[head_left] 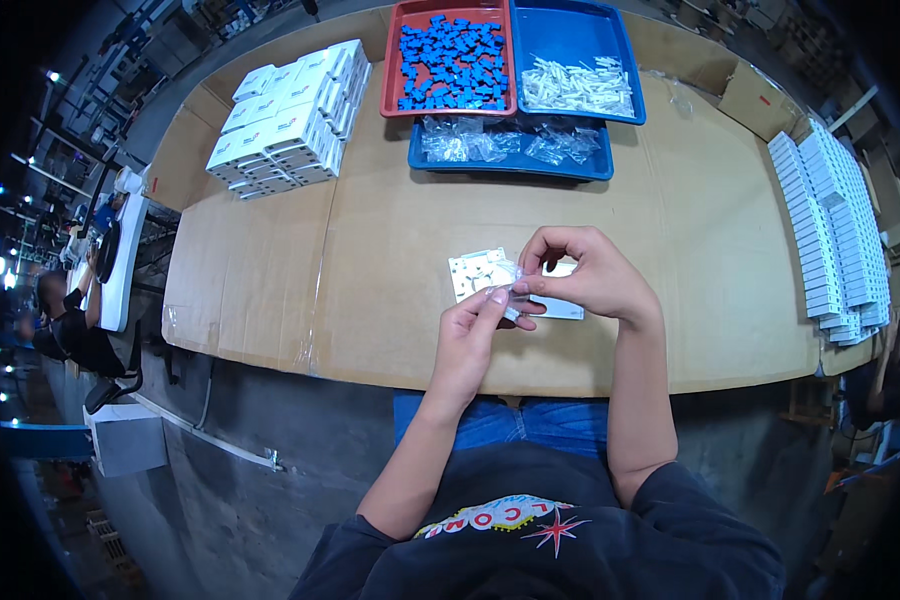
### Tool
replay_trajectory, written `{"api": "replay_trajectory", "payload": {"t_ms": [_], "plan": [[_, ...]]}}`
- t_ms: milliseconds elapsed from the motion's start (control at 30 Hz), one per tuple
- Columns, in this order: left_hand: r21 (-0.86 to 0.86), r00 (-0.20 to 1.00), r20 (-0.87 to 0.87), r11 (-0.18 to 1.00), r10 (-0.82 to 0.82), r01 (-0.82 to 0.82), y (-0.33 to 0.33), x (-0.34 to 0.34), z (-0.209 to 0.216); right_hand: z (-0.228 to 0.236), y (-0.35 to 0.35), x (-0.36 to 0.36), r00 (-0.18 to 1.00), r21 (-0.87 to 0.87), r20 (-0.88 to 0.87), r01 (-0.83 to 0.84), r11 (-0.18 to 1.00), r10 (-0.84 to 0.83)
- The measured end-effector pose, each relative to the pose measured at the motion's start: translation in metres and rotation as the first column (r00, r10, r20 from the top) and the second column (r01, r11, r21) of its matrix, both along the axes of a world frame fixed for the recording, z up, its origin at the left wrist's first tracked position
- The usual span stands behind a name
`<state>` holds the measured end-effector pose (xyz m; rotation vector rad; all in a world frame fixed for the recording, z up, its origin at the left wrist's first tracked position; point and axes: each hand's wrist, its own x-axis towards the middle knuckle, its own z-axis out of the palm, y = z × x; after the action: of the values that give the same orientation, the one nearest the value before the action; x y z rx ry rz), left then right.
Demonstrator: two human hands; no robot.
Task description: Assembling internal electronic or plastic components into a housing and then placing the unit into a product box.
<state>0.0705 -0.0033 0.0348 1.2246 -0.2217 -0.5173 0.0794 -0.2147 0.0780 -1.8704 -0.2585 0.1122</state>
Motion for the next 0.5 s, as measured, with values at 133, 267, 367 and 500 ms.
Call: {"api": "replay_trajectory", "payload": {"t_ms": [133,267,367,500], "plan": [[0.009,0.998,0.05,0.999,0.041,-0.041,0.002,0.0,-0.005,-0.012,0.01,-0.003,0.998,0.288,-0.01,0.062,0.956,-0.061],[0.141,0.969,0.204,0.975,0.14,-0.17,0.003,0.001,-0.013,-0.032,0.026,-0.014,0.984,0.418,-0.078,0.18,0.89,-0.162],[0.132,0.92,0.297,0.944,0.255,-0.304,-0.005,-0.002,-0.004,-0.04,0.036,-0.022,0.972,0.422,-0.036,0.226,0.878,-0.233],[0.05,0.926,0.169,0.936,0.337,-0.349,-0.001,0.001,-0.012,-0.042,0.039,-0.024,0.966,0.393,0.01,0.234,0.889,-0.258]]}}
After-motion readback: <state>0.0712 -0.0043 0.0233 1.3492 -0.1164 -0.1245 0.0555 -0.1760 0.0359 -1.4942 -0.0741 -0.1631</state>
